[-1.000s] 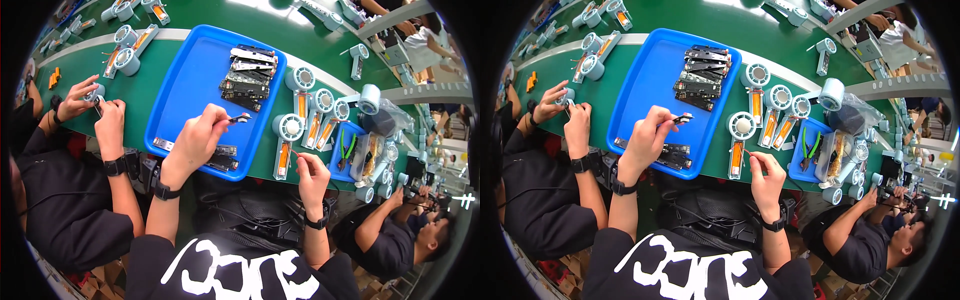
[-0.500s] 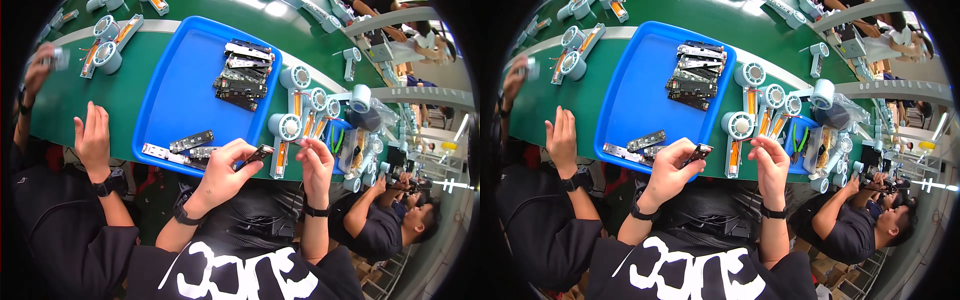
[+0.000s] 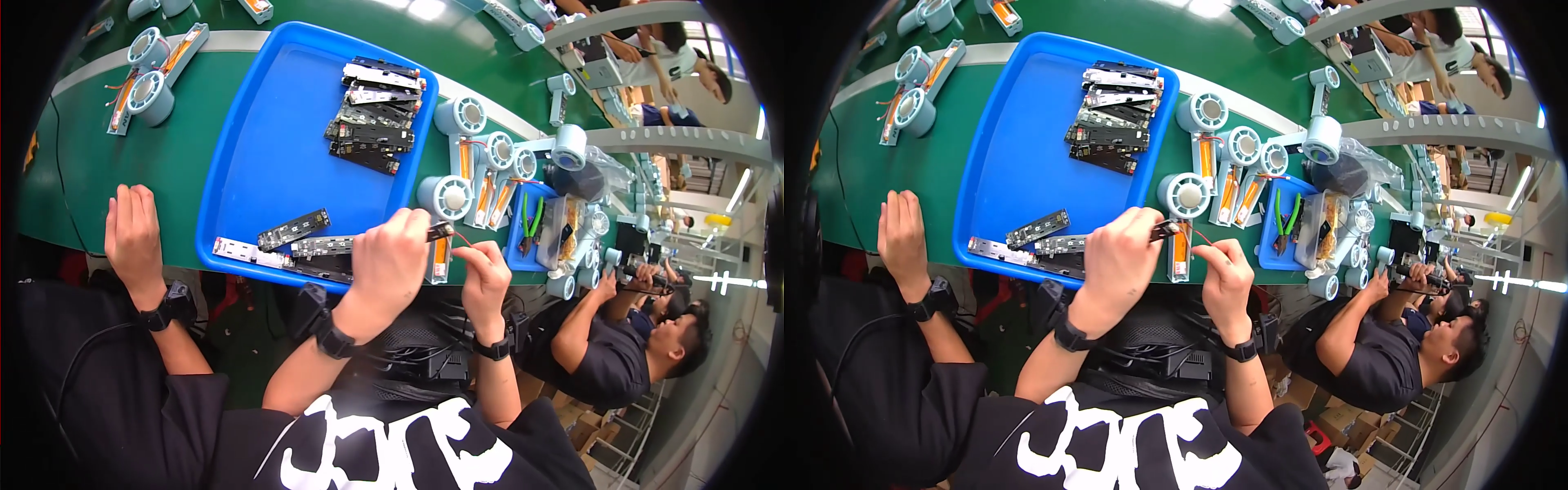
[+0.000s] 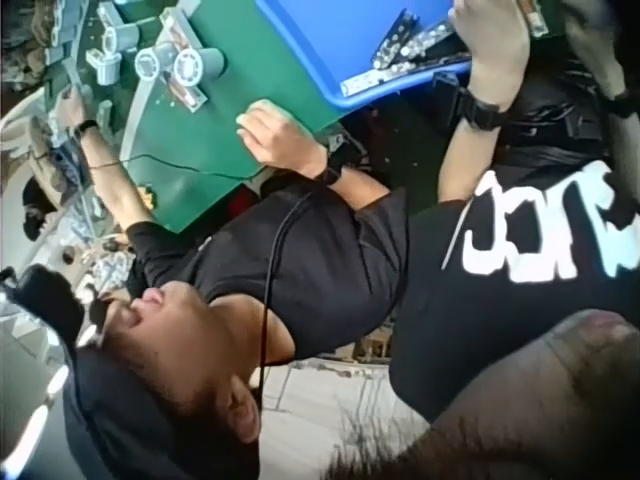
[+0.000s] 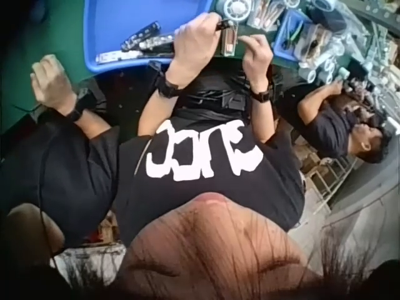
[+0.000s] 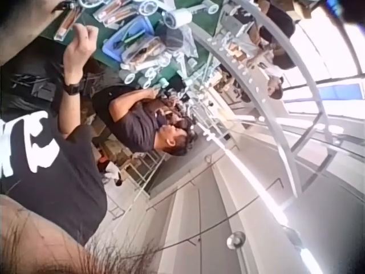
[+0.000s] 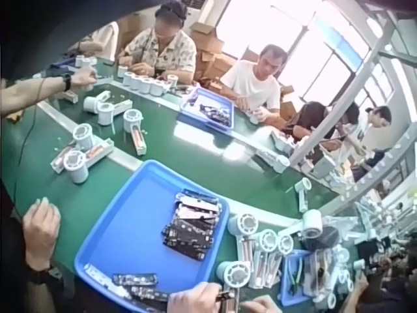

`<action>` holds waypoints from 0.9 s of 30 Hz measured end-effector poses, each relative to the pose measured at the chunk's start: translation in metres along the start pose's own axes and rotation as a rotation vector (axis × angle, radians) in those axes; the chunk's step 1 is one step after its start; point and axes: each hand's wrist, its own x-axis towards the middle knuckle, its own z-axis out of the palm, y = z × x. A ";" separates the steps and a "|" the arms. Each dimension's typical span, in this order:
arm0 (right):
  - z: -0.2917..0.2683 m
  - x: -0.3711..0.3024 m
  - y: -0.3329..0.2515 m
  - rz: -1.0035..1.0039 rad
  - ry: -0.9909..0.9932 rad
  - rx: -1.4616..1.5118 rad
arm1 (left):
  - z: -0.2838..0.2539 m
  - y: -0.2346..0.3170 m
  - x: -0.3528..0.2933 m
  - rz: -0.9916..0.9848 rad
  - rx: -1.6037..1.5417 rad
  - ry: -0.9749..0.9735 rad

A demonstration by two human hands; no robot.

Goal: Manually assembling and connecting small electronic components and ribbon cables on a production line.

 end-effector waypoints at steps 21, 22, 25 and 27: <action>0.016 0.030 -0.007 0.123 0.216 0.323 | -0.016 -0.004 0.004 -0.070 -0.425 0.035; 0.018 0.033 -0.005 0.069 0.207 0.307 | -0.017 -0.008 0.004 -0.013 -0.480 0.062; 0.021 0.037 -0.007 0.028 0.170 0.400 | -0.022 -0.012 0.004 -0.040 -0.583 -0.023; 0.023 0.038 -0.011 0.055 0.121 0.609 | -0.027 -0.012 0.003 -0.205 -0.683 -0.252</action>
